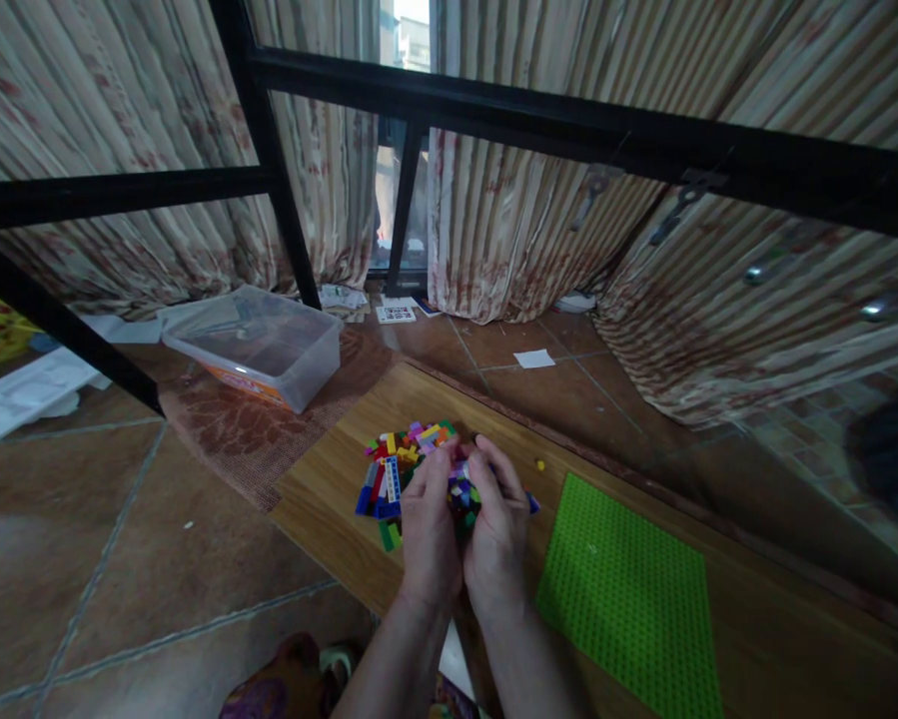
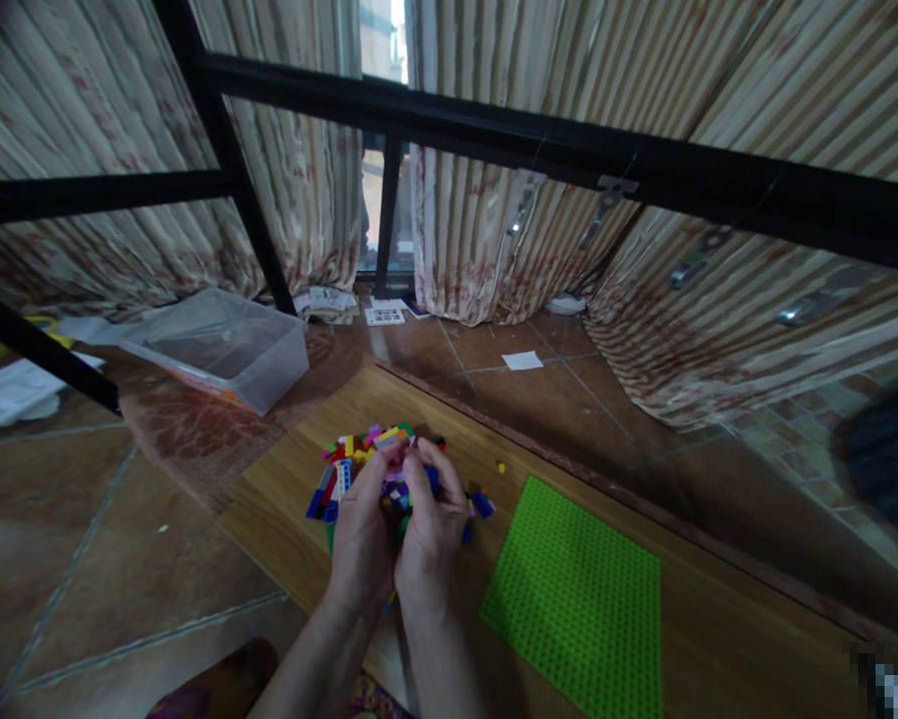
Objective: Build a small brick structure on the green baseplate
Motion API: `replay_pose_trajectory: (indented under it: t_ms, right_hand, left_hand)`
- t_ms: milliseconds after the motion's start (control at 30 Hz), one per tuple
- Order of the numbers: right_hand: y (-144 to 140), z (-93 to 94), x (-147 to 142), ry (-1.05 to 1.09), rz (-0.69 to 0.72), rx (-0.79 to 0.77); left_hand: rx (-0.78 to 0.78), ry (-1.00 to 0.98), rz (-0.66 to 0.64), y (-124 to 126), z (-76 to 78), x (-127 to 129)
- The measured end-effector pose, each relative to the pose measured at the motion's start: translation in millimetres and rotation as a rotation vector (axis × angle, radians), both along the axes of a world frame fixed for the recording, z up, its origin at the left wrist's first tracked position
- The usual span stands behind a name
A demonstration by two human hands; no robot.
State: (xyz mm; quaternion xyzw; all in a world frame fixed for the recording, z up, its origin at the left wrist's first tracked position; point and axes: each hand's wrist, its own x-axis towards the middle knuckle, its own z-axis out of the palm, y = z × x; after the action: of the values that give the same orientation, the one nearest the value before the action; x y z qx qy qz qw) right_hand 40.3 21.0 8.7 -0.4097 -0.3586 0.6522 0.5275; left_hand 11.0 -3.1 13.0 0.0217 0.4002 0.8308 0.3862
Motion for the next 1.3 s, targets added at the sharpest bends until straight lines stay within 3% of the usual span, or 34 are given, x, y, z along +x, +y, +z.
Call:
replay_pose_trajectory:
  t_ms: [167,300,600,867,1133,1300]
  right_hand:
    - [-3,1.3,2,-0.059,0.051,0.088]
    - [-5,6.2,2,-0.117,0.04,0.163]
    - [-7,0.4,6,-0.059,-0.006,0.039]
    - [-13,13.6,-2,-0.158,0.147,0.243]
    - [-11,6.5,-2,-0.143,0.035,0.152]
    - [-8,4.9,2,-0.102,-0.008,0.043]
  left_hand:
    - [-0.059,-0.066,0.004,0,2.3,-2]
    - [-0.07,0.015,0.005,-3,6.4,-3]
    - [-0.025,0.072,-0.08,-7,-0.7,-1]
    - [-0.124,0.211,-0.001,-13,8.6,-7]
    - [-0.167,0.424,-0.055,-13,11.1,-8]
    - [-0.131,0.371,-0.066,-10,5.0,-6]
